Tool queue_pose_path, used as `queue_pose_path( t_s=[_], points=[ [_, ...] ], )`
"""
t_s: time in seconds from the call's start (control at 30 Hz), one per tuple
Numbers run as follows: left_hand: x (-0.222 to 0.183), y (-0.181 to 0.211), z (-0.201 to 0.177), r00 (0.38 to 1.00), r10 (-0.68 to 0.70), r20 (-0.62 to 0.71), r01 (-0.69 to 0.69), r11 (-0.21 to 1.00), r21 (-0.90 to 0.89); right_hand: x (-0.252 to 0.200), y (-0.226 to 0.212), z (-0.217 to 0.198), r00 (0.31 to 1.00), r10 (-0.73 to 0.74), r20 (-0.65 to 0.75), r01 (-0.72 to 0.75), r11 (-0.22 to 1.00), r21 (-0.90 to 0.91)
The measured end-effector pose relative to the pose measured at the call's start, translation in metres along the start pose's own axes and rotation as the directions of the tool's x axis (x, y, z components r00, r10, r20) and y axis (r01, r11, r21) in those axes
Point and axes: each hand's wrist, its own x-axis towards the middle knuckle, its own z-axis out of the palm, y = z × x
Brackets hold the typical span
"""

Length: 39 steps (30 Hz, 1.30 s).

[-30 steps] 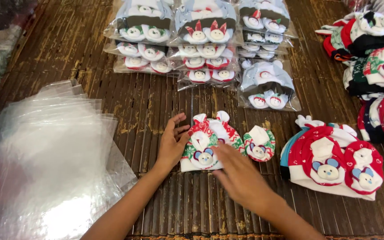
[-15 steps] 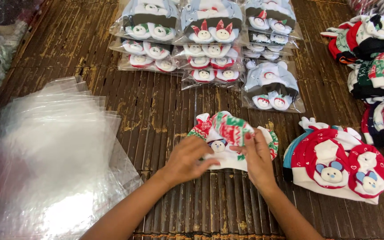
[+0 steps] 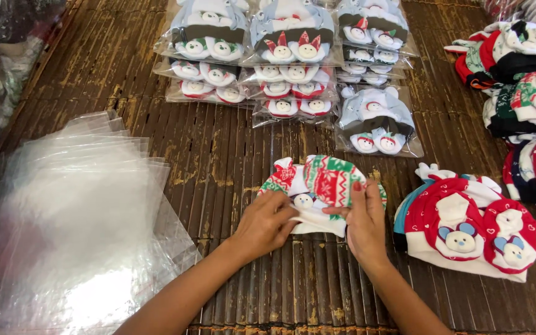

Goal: Packaging baby hats and socks into clear plastic bags

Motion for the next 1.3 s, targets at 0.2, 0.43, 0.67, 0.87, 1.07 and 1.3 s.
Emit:
queue_pose_path(
  t_s=[0.2, 0.43, 0.67, 0.87, 1.07, 1.3],
  points=[
    [0.022, 0.015, -0.03, 0.885, -0.412, 0.215, 0.461, 0.838, -0.293, -0.029, -0.015, 0.008, 0.831, -0.431, 0.351, 0.52, 0.826, -0.216],
    [0.019, 0.003, -0.027, 0.829, -0.531, 0.177, 0.507, 0.578, -0.639, -0.06, 0.014, 0.006, 0.535, -0.399, 0.745, 0.845, 0.266, -0.464],
    [0.028, 0.026, -0.032, 0.9, -0.418, -0.123, 0.333, 0.842, -0.424, -0.059, 0.011, 0.012, 0.674, -0.232, 0.701, 0.739, 0.211, -0.64],
    [0.032, 0.037, -0.041, 0.956, -0.242, -0.166, 0.2, 0.951, -0.233, -0.049, 0.043, 0.014, 0.605, -0.213, 0.767, 0.796, 0.155, -0.585],
    [0.026, 0.011, -0.03, 0.911, -0.374, -0.175, 0.302, 0.891, -0.338, -0.057, 0.007, 0.022, 0.633, 0.05, 0.772, 0.736, 0.271, -0.621],
    [0.03, 0.012, -0.042, 0.886, -0.461, -0.041, 0.428, 0.85, -0.307, -0.064, -0.043, 0.0, 0.761, 0.082, 0.644, 0.583, 0.351, -0.733]
  ],
)
